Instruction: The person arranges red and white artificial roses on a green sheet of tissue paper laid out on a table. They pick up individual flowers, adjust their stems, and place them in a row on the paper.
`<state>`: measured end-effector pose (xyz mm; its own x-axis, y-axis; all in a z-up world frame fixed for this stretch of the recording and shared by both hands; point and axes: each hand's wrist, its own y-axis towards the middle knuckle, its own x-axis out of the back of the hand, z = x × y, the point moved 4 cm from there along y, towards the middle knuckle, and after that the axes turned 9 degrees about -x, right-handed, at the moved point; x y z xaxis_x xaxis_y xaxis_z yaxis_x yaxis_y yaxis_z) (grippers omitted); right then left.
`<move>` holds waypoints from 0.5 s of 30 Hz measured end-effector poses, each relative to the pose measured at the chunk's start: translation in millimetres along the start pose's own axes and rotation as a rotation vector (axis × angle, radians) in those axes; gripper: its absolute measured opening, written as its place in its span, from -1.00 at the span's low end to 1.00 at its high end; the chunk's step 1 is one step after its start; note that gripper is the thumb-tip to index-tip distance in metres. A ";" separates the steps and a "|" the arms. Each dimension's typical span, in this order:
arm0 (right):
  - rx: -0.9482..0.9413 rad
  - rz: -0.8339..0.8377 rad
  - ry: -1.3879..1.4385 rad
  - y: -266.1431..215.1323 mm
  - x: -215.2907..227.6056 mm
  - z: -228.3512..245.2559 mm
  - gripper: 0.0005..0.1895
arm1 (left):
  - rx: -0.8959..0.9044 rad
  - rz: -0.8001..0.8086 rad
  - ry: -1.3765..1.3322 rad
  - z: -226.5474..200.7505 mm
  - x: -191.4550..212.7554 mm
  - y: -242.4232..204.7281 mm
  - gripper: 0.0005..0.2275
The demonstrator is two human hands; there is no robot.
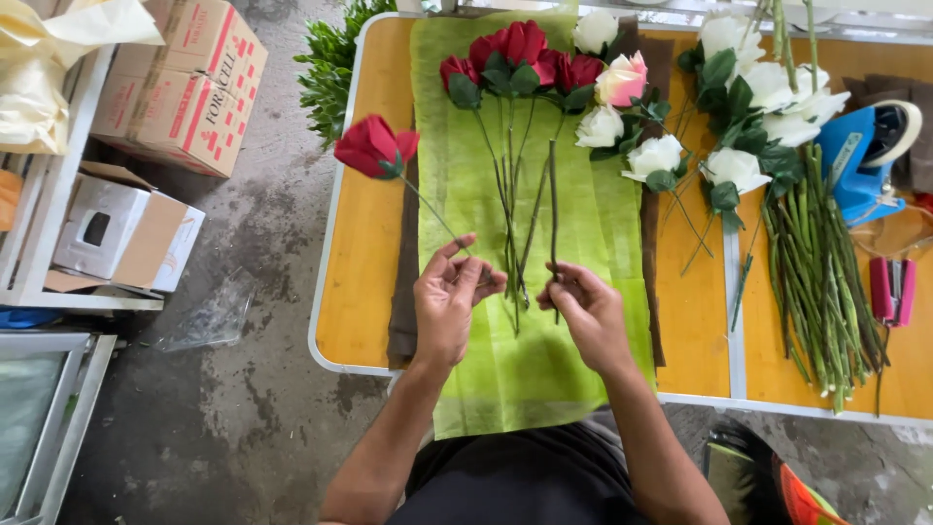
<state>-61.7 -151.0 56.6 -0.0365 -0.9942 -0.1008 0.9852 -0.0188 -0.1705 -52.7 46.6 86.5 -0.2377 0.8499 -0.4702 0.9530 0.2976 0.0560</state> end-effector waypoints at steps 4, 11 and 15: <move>0.151 -0.069 -0.120 -27.6 5.4 18.8 -0.78 | -0.066 0.010 -0.068 -19.3 -20.9 15.4 -0.77; 0.346 -0.150 -0.475 -65.4 19.4 25.5 -0.78 | -0.017 0.081 -0.209 -67.4 -51.1 22.1 -0.80; 0.315 -0.177 -0.473 -70.1 29.0 16.0 -0.75 | -0.041 0.068 -0.219 -78.4 -61.2 14.6 -0.77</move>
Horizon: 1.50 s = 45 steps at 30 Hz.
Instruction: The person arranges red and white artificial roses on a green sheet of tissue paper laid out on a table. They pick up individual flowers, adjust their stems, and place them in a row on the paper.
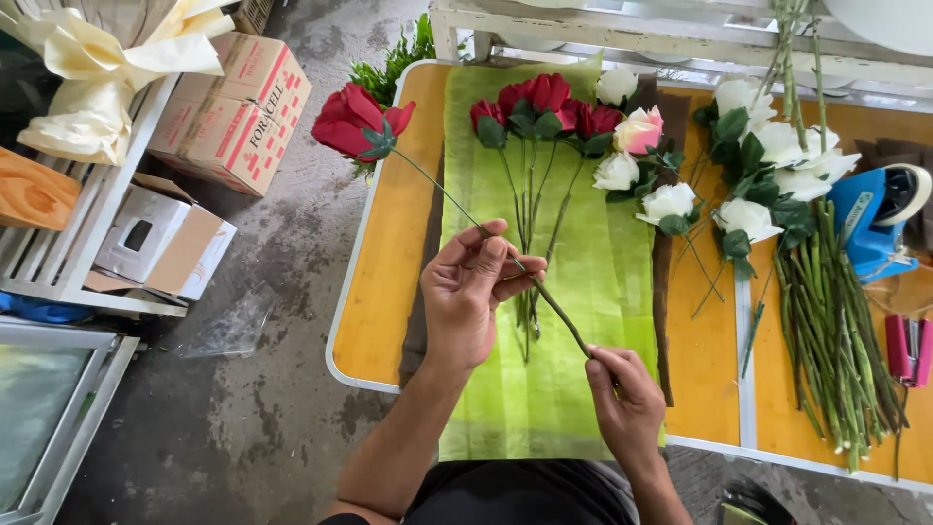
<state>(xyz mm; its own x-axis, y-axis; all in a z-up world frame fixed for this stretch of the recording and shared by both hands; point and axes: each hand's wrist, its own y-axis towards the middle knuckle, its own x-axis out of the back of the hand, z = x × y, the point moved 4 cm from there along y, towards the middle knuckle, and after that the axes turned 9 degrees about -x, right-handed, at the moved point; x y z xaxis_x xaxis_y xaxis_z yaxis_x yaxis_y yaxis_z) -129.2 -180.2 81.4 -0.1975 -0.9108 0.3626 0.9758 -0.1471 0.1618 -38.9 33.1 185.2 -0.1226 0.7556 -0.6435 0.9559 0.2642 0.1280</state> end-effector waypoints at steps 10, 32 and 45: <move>0.070 -0.032 0.042 -0.1 -2.4 4.8 -0.79 | -0.163 0.056 0.122 -17.6 -12.0 -14.1 -0.82; 0.075 -0.121 -0.016 -1.0 -1.3 0.6 -0.81 | -0.214 0.088 0.191 -18.6 -7.3 -16.6 -0.82; 0.114 -0.246 0.047 -7.0 1.5 1.2 -0.81 | -0.262 0.104 0.241 -19.3 -12.6 -23.7 -0.84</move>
<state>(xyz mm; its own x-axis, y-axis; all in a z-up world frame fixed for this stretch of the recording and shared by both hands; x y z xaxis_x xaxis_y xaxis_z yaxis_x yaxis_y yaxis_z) -136.4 -180.1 81.8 -0.4202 -0.8702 0.2572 0.8815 -0.3242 0.3433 -65.2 28.9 204.9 -0.1179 0.8975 -0.4251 0.8696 0.2999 0.3921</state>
